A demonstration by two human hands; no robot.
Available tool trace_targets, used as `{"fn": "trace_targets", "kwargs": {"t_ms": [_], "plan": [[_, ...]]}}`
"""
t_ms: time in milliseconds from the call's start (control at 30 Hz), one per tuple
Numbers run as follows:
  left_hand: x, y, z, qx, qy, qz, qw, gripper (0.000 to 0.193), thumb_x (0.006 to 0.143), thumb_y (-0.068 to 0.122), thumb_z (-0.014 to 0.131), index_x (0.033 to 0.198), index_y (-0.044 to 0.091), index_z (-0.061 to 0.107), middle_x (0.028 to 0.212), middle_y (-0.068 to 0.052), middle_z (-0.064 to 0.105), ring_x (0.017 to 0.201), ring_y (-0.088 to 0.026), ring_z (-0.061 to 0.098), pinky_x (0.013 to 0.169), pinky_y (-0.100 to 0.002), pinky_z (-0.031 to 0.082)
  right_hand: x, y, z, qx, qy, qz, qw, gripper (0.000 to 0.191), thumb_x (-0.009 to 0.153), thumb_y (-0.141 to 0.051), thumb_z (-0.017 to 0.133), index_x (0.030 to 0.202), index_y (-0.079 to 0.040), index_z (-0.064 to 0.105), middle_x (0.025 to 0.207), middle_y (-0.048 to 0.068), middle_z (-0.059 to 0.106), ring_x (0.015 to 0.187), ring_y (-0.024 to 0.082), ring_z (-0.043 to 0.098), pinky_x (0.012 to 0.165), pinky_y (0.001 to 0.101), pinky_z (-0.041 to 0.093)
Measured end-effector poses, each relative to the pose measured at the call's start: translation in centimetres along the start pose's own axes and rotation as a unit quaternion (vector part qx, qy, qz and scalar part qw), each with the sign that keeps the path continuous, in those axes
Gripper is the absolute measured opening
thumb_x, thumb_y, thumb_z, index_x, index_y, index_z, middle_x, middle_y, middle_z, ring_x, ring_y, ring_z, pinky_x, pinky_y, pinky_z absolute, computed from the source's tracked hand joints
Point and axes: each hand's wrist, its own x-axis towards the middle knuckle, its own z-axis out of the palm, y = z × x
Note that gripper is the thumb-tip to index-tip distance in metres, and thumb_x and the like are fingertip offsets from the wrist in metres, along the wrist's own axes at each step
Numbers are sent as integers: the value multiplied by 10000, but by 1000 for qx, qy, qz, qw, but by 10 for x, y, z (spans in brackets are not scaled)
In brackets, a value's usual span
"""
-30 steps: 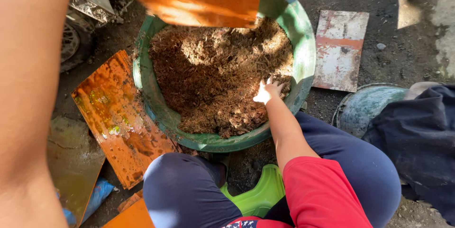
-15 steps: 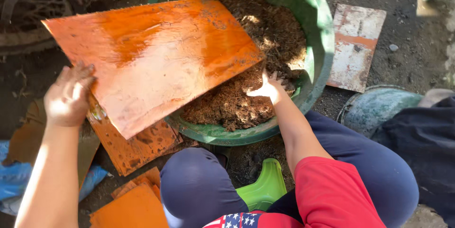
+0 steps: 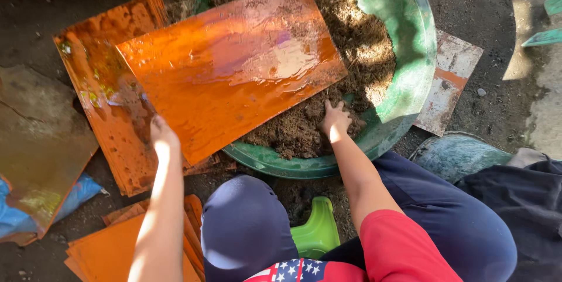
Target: The person scrubs multiple orange rectangular plates with a handful of fibrous material taken from a green basin. They wipe each plate thoroughly, then place it aside and repeat the process with the next plate.
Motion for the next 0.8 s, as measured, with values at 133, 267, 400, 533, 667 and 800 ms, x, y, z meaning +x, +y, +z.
{"fn": "trace_targets", "kwargs": {"t_ms": [133,267,400,533,667,800], "plan": [[-23,14,29,63,87,44,993,401,1122,309,434,1288,-32,564,1230,-198,669,1129,-296,640,995,-359,492,3,6,1,57,117,-74,989,458,1022,-179,582,1466,-284,545,1523,260,455,1099,494,639,883,548,570],[-28,42,33,121,63,2,991,381,1113,283,447,1307,-18,576,1254,-217,673,1144,-345,625,977,-388,478,10,22,-13,122,126,-70,982,379,934,-195,668,1302,-139,595,1323,309,536,1039,460,634,878,488,547],[-15,37,37,70,33,20,997,406,1107,305,445,1304,-29,567,1273,-199,668,1173,-299,642,997,-354,475,16,61,-36,251,91,-65,962,546,825,-141,810,1259,8,514,1067,217,645,901,321,672,738,391,559],[-1,18,49,-51,-13,66,996,412,1122,301,436,1310,-43,565,1302,-195,660,1193,-292,619,1041,-335,447,12,90,-55,373,46,-74,924,601,811,-168,814,1293,-36,481,1103,179,601,947,298,606,772,418,488],[-11,20,68,-175,-25,-14,984,404,1133,299,451,1324,-18,614,1269,-161,655,1079,-202,569,983,-318,457,-5,38,-72,422,28,-142,895,620,815,-230,780,1343,-134,470,1228,167,516,1072,320,501,880,490,386],[-28,25,80,68,42,90,993,394,1154,277,446,1349,-5,639,1264,-182,560,1122,-269,497,936,-347,434,-58,-88,-78,363,27,-212,907,645,818,-291,746,1393,-232,459,1354,154,430,1197,343,396,988,562,284]]}}
